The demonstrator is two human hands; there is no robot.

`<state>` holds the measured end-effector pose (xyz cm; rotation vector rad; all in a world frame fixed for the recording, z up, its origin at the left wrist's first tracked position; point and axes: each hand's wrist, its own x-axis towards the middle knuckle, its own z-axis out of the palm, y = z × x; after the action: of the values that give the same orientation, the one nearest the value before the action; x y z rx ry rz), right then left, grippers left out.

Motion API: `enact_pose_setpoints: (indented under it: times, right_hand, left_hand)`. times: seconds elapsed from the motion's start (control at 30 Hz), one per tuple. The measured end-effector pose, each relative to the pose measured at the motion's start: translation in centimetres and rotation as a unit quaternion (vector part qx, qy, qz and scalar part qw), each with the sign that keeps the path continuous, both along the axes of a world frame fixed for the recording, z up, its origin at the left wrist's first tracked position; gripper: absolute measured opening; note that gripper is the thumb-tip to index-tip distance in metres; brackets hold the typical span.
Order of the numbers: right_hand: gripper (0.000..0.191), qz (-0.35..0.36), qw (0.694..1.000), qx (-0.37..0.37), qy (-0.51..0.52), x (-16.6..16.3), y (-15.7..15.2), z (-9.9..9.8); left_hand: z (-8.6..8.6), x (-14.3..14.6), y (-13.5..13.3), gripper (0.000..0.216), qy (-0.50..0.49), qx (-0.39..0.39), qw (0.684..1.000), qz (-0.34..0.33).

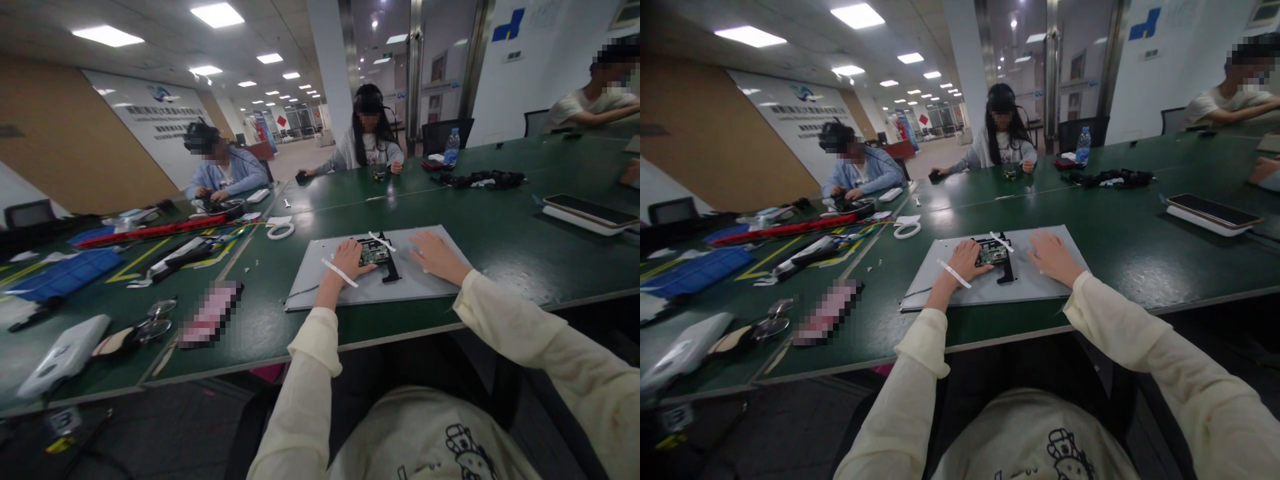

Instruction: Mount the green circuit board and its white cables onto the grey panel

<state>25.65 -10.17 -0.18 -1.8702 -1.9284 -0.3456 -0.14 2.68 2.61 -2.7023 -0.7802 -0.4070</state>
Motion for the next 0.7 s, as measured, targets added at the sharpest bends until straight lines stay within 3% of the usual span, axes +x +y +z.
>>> enact_pose_setpoints:
  times: [0.1,0.2,0.7]
  right_hand:
    - [0.050,-0.062,0.994,-0.095,0.003,1.2,0.8,-1.8]
    - [0.053,-0.052,0.990,-0.132,-0.013,1.6,1.2,-2.6]
    - [0.059,0.017,0.992,-0.120,-0.035,2.3,1.9,-2.9]
  left_hand:
    - [-0.2,0.2,0.0,0.055,0.008,-0.005,1.000,0.005]
    - [-0.3,0.5,0.0,0.055,0.013,-0.016,1.000,0.005]
    - [-0.4,1.4,0.6,0.051,0.020,-0.039,0.999,0.010]
